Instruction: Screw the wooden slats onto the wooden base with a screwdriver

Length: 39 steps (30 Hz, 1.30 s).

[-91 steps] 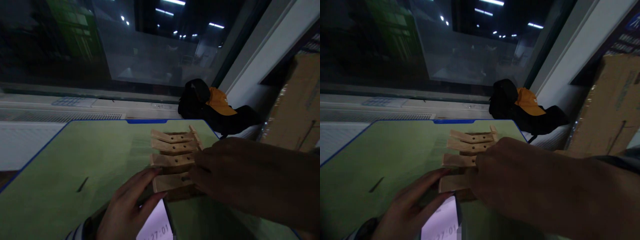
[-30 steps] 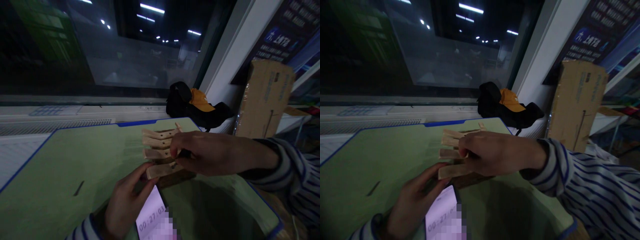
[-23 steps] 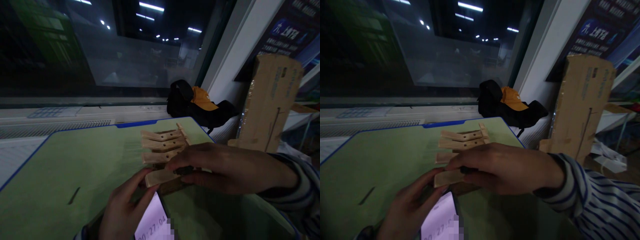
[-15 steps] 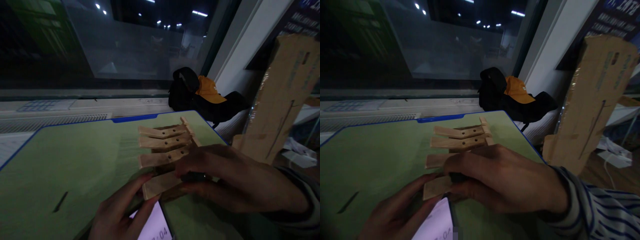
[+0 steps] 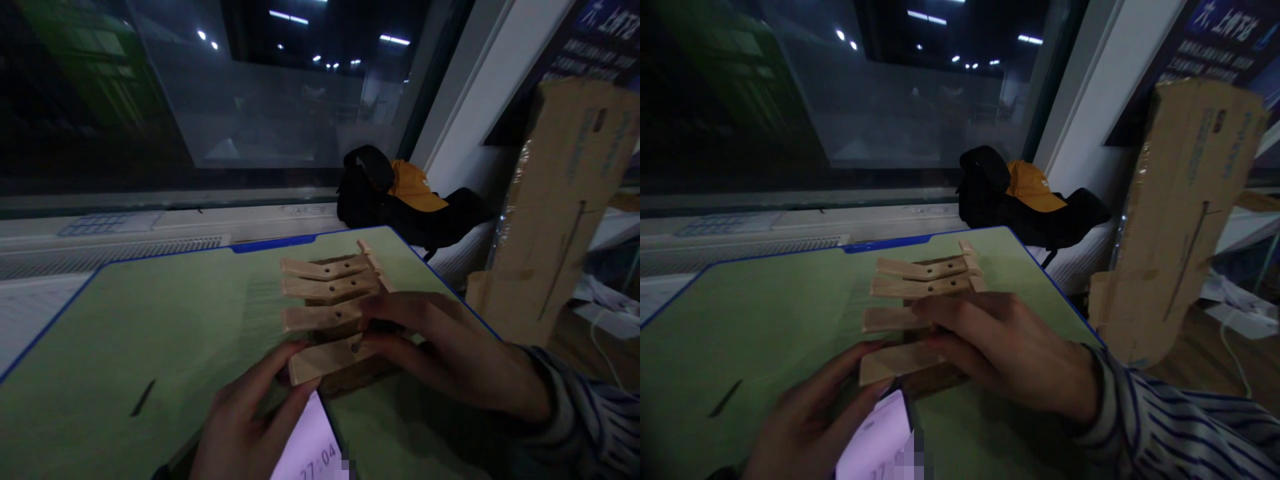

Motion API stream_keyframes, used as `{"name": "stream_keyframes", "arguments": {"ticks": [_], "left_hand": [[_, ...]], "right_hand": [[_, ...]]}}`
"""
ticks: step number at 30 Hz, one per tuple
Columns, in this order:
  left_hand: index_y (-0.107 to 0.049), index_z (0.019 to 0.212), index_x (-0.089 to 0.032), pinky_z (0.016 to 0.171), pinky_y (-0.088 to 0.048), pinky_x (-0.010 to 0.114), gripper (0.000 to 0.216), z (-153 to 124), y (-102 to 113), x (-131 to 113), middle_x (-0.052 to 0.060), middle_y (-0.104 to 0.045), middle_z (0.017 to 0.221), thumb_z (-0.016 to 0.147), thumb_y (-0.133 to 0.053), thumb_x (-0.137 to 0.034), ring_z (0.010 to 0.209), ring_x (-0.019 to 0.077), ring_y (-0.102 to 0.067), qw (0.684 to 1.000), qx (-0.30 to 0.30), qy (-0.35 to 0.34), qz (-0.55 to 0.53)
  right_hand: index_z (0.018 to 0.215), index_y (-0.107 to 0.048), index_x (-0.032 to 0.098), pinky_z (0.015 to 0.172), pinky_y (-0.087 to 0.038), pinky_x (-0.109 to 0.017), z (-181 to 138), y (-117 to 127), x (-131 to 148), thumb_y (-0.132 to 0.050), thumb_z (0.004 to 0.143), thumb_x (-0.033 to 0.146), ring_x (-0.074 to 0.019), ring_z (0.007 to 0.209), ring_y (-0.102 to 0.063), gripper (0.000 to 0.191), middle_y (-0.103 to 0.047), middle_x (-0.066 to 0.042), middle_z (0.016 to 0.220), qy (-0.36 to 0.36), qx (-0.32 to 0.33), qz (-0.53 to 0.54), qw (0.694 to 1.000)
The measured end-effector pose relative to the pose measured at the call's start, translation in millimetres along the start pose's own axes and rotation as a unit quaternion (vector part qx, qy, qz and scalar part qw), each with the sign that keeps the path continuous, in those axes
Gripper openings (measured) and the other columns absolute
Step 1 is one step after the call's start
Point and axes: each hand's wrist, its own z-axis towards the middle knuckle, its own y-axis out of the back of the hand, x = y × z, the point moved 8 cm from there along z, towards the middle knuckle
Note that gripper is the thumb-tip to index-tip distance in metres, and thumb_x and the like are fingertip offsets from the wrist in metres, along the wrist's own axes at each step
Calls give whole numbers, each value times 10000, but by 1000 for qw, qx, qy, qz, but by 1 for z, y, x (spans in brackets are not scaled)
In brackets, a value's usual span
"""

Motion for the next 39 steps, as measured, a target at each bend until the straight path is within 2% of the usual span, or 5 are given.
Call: {"name": "stream_keyframes", "arguments": {"ticks": [8, 16, 24, 30, 39], "left_hand": [[-660, 1087, -246, 704, -580, 154, 258, -1, -5, 5, 1, -752, 1007, 836, -629, -295, 849, 158, -731, 999, 12, 14, -48], [-619, 1153, -343, 782, -576, 176, 296, 1, -8, 3, -52, -723, 1098, 863, -595, -291, 921, 156, -716, 998, 46, 14, -44], [-630, 1128, -303, 759, -570, 154, 277, -3, -8, 10, -37, -735, 1065, 851, -611, -308, 913, 150, -718, 998, 43, 24, -41], [-665, 1091, -232, 757, -591, 216, 270, 0, -9, 12, 25, -744, 1037, 839, -619, -317, 883, 195, -727, 997, 25, 45, -49], [-652, 1119, -278, 690, -600, 187, 292, -2, -7, 11, -4, -744, 1037, 830, -629, -314, 872, 195, -728, 997, 36, 34, -57]], "right_hand": [[1318, -414, 193, 946, -443, -138, 3, 7, 6, -481, 901, 111, -77, 1128, -572, 430, -616, -45, 1241, 14, 73, -13, 997], [1268, -412, 182, 666, -531, -229, -3, -3, 12, -489, 911, 144, -138, 824, -633, 368, -667, -51, 987, 24, 47, -64, 997], [1256, -413, 153, 652, -514, -281, -2, -6, 11, -526, 895, 160, -162, 767, -628, 378, -673, -47, 915, 39, 6, -126, 991], [1294, -387, 151, 798, -529, -250, 4, 0, 9, -516, 917, 182, -134, 917, -644, 399, -684, -63, 1060, 52, -12, -112, 992], [1347, -374, 189, 936, -426, -90, -2, 7, 17, -443, 922, 119, -53, 1106, -578, 436, -622, -24, 1229, 25, 70, -53, 996]]}}
